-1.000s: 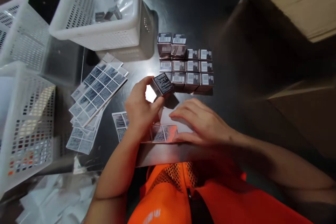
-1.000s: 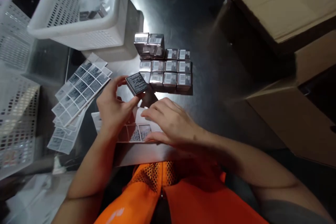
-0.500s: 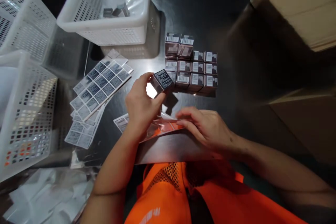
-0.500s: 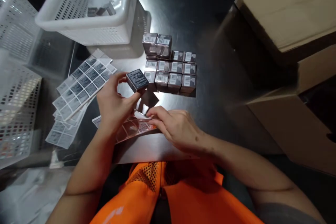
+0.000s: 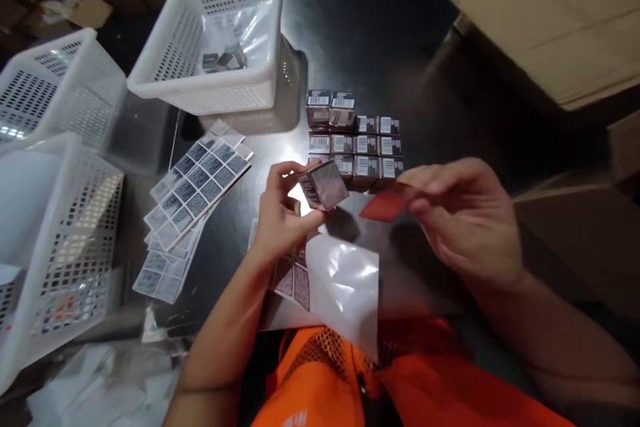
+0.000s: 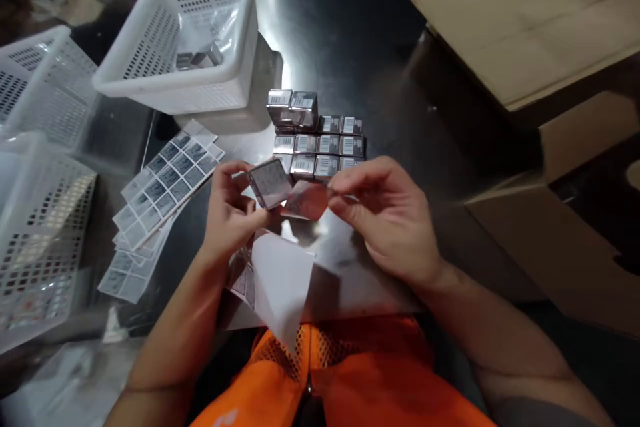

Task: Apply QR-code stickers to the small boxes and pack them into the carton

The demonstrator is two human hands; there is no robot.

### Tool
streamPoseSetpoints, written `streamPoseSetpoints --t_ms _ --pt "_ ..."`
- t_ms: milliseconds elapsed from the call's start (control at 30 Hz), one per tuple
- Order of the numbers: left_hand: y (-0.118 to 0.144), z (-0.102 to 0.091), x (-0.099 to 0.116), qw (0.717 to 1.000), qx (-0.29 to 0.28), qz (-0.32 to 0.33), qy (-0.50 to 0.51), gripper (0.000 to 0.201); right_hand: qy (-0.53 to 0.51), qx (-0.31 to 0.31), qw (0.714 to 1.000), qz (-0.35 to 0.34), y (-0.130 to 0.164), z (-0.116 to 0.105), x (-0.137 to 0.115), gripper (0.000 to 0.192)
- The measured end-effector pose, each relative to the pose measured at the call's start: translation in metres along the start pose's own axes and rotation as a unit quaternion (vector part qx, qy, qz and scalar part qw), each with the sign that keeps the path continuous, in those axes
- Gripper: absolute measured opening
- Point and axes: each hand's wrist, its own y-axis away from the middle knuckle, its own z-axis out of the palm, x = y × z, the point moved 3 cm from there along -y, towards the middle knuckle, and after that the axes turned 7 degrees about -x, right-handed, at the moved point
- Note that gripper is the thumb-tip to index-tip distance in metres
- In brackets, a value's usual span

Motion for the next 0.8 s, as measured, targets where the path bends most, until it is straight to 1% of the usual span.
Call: streamPoseSetpoints --t_ms 33,100,133,200,333,467,700,800 --pt "0.001 0.003 0.0 1.0 -0.026 -0.001 0.007 0.055 -0.013 0.008 0.999 0.048 -0.003 -0.003 0.004 0.021" --pt "0.003 0.007 0.001 0.998 -0.056 0.002 -0.006 0.058 -0.034 -0.008 0.99 0.136 -0.006 -0.006 0.01 0.033" --pt "0.003 0.008 0.001 0.998 -0.064 0.002 -0.016 0.059 -0.043 -0.021 0.985 0.168 -0.007 -0.006 0.011 0.04" --pt "0.003 0.009 0.001 0.997 -0.073 -0.001 -0.026 0.06 -0.053 -0.032 0.978 0.201 -0.007 -0.007 0.012 0.05" --pt "0.004 0.011 0.0 0.996 -0.084 0.011 -0.025 0.059 -0.063 -0.027 0.977 0.2 -0.006 -0.005 0.012 0.055" --pt "0.006 0.015 0.002 0.996 -0.084 0.007 -0.028 0.056 -0.059 -0.019 0.98 0.189 -0.005 -0.002 0.012 0.055" --pt "0.008 0.016 0.005 0.995 -0.085 0.011 -0.054 0.053 -0.042 -0.018 0.977 0.206 -0.004 -0.004 0.015 0.059" --pt "0.008 0.017 0.006 0.994 -0.084 0.019 -0.063 0.053 -0.031 -0.018 0.976 0.215 -0.004 -0.004 0.015 0.058"
